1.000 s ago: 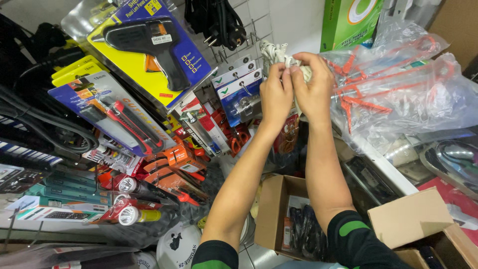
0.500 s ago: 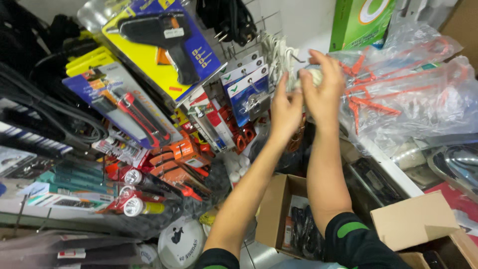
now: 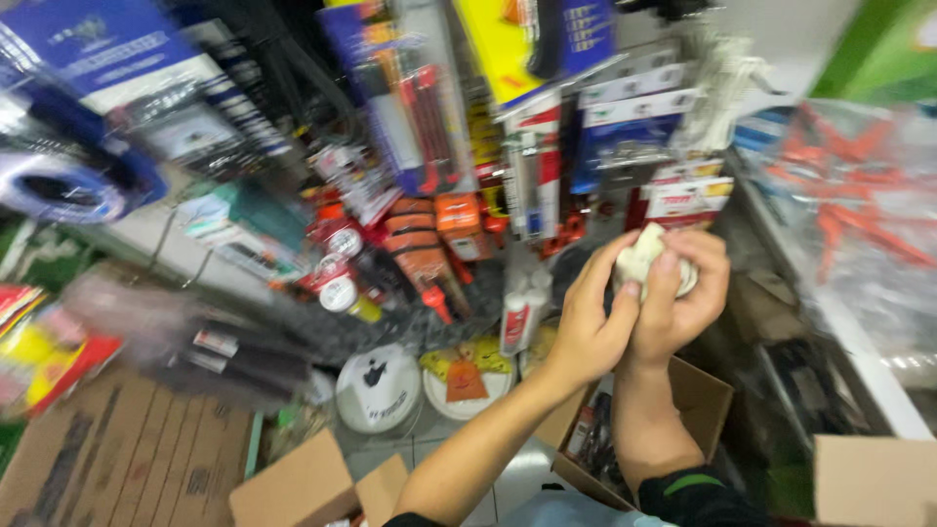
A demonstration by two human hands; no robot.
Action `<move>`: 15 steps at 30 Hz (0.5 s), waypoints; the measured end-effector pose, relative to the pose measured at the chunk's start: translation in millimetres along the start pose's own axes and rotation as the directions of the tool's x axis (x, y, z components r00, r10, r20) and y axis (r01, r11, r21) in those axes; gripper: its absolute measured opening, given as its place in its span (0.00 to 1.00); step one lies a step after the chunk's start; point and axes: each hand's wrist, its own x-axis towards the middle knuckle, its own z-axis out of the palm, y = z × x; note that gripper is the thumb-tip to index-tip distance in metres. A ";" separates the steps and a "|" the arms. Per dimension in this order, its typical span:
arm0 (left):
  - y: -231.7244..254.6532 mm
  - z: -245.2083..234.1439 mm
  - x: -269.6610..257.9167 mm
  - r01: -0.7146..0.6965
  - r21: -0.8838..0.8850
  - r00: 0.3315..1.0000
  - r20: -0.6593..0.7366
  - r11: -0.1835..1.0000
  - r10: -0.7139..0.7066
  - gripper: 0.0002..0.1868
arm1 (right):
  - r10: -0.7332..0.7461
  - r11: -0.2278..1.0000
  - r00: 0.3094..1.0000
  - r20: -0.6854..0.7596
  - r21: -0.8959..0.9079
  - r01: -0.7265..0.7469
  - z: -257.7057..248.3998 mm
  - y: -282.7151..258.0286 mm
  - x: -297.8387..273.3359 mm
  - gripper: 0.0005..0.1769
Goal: The person wipes a white electrical plug and its attached cord with a white cloth. They repeatedly move the item between a cardboard box and a display shelf, cleaning it multiple times in a cluttered storage area.
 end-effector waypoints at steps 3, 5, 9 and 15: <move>5.6 -40.8 -41.8 0.114 0.102 0.990 -0.092 0.988 -0.105 0.26 | 0.096 0.990 0.991 0.097 0.095 -0.105 24.7 -13.4 -54.2 0.06; 5.2 -70.2 -79.0 0.144 0.114 0.978 -0.170 0.983 -0.124 0.27 | 0.146 0.980 0.965 0.217 0.102 -0.171 36.7 -22.6 -95.6 0.08; -6.2 -124.1 -156.1 0.292 0.130 0.897 -0.382 0.948 -0.224 0.27 | 0.253 0.938 0.801 0.542 0.066 -0.341 50.1 -36.8 -179.9 0.12; -2.8 -173.1 -259.7 0.434 0.078 0.716 -0.634 0.898 -0.291 0.25 | 0.229 0.893 0.481 0.846 0.014 -0.450 57.5 -50.8 -277.9 0.19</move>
